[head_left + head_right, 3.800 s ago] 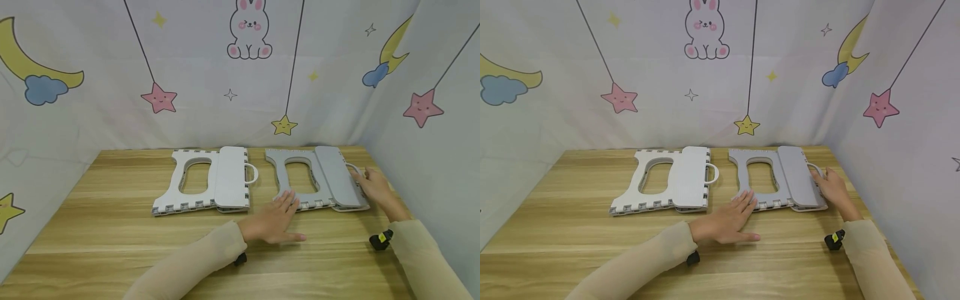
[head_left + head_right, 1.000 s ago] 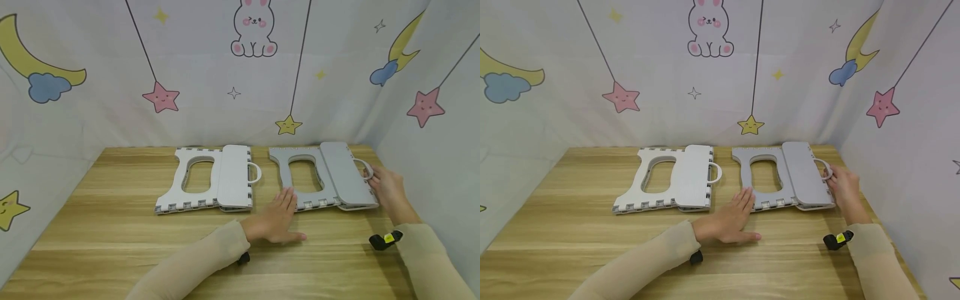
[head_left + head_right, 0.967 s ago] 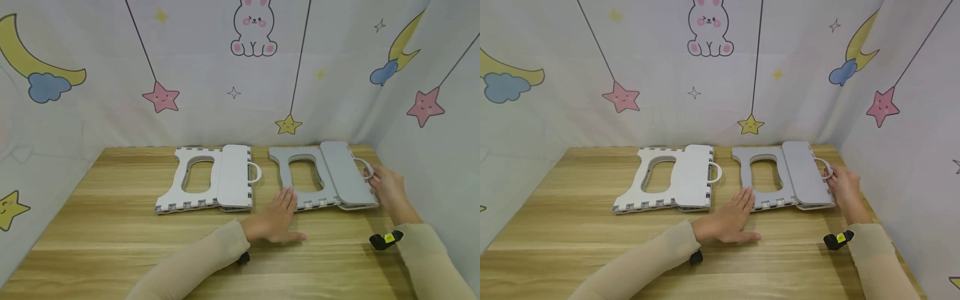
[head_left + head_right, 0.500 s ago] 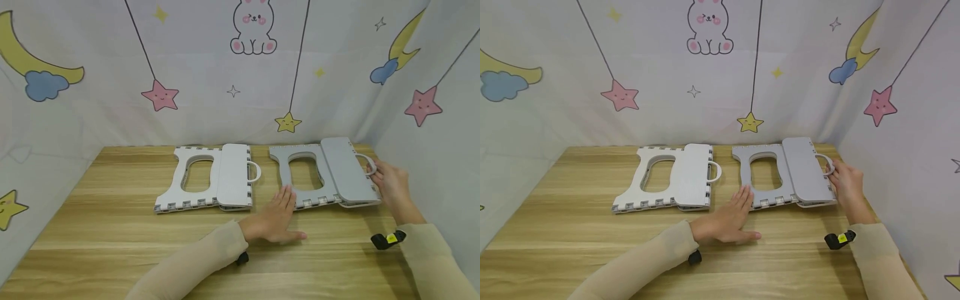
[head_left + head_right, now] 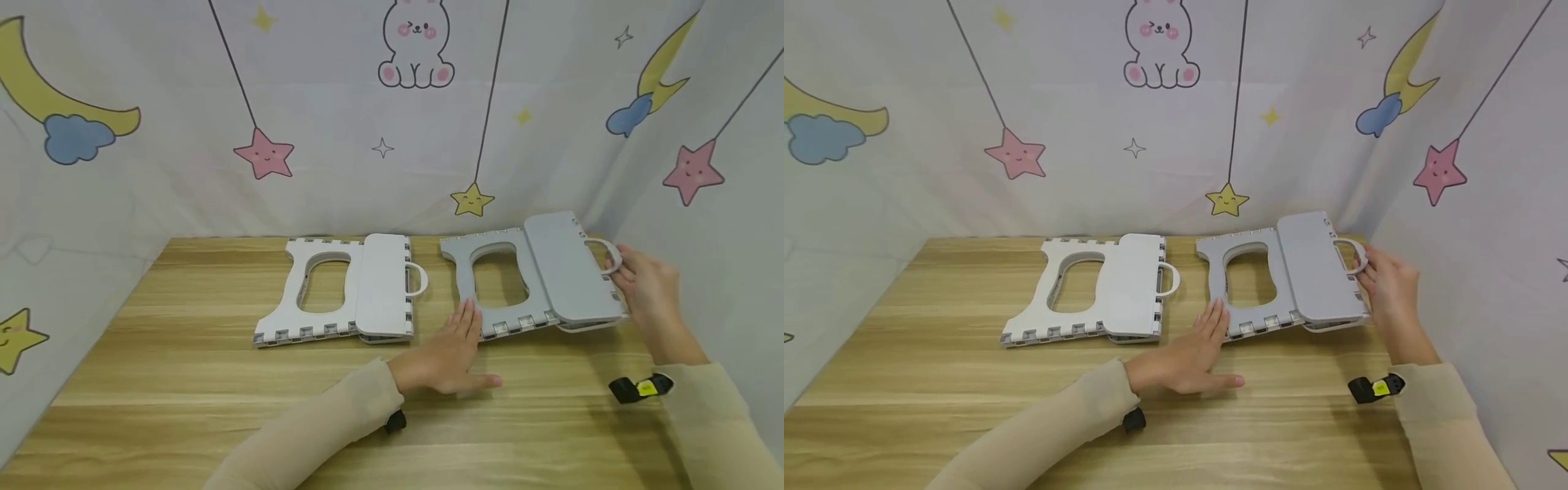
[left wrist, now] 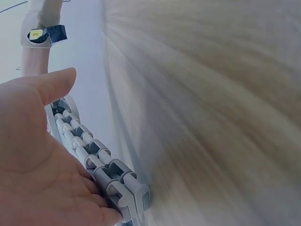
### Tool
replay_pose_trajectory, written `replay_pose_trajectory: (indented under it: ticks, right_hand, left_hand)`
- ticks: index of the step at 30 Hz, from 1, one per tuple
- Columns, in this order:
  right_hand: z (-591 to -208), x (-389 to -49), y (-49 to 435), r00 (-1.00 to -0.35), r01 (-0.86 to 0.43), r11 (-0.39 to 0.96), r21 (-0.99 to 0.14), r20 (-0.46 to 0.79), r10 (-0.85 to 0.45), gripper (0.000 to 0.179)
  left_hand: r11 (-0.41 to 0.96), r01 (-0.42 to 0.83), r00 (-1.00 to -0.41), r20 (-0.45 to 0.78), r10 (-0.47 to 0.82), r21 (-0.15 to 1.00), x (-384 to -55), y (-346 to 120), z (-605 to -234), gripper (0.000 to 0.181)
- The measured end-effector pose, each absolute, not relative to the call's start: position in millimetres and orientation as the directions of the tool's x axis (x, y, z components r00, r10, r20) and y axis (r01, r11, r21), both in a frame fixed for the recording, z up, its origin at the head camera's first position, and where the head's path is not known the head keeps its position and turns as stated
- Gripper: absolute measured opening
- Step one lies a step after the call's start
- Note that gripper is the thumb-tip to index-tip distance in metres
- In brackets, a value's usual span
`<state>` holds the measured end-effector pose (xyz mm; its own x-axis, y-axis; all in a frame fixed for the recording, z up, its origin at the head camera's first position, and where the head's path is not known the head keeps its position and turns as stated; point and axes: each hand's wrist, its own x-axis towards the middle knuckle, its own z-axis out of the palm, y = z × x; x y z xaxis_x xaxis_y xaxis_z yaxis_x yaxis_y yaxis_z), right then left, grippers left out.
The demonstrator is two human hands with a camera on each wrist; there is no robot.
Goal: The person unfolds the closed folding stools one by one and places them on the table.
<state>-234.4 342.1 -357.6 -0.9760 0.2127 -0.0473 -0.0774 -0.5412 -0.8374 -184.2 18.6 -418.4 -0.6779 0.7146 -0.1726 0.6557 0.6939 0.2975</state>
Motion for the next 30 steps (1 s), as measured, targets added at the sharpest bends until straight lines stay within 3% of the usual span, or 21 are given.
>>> replay_pose_trajectory:
  ticks: [3,8,10,16,21,30]
  right_hand:
    - [-354,-233,341,-0.974,-0.098,-0.543,-0.834,-0.033,0.226,0.008]
    - [-349,-231,337,-0.97,-0.08,-0.497,-0.864,-0.048,0.239,0.061]
    - [-347,-231,335,-0.97,-0.072,-0.487,-0.87,-0.053,0.238,0.073]
    - [-337,-231,328,-0.973,-0.079,-0.499,-0.863,-0.042,0.226,0.069]
    - [-330,-230,323,-0.978,-0.066,-0.424,-0.903,-0.027,0.209,0.068]
    - [-323,-228,318,-0.983,-0.105,-0.495,-0.863,0.013,0.185,0.07]
  left_hand:
    - [0.691,0.657,-0.676,-0.169,0.717,0.302,-184,18,-418,0.106]
    - [0.682,0.651,-0.673,-0.162,0.722,0.332,-183,16,-418,0.106]
    - [0.678,0.644,-0.673,-0.159,0.722,0.354,-183,14,-418,0.106]
    - [0.668,0.626,-0.677,-0.144,0.721,0.403,-182,11,-417,0.106]
    - [0.659,0.62,-0.675,-0.137,0.725,0.426,-181,8,-415,0.105]
    - [0.64,0.615,-0.672,-0.119,0.731,0.461,-180,5,-418,0.106]
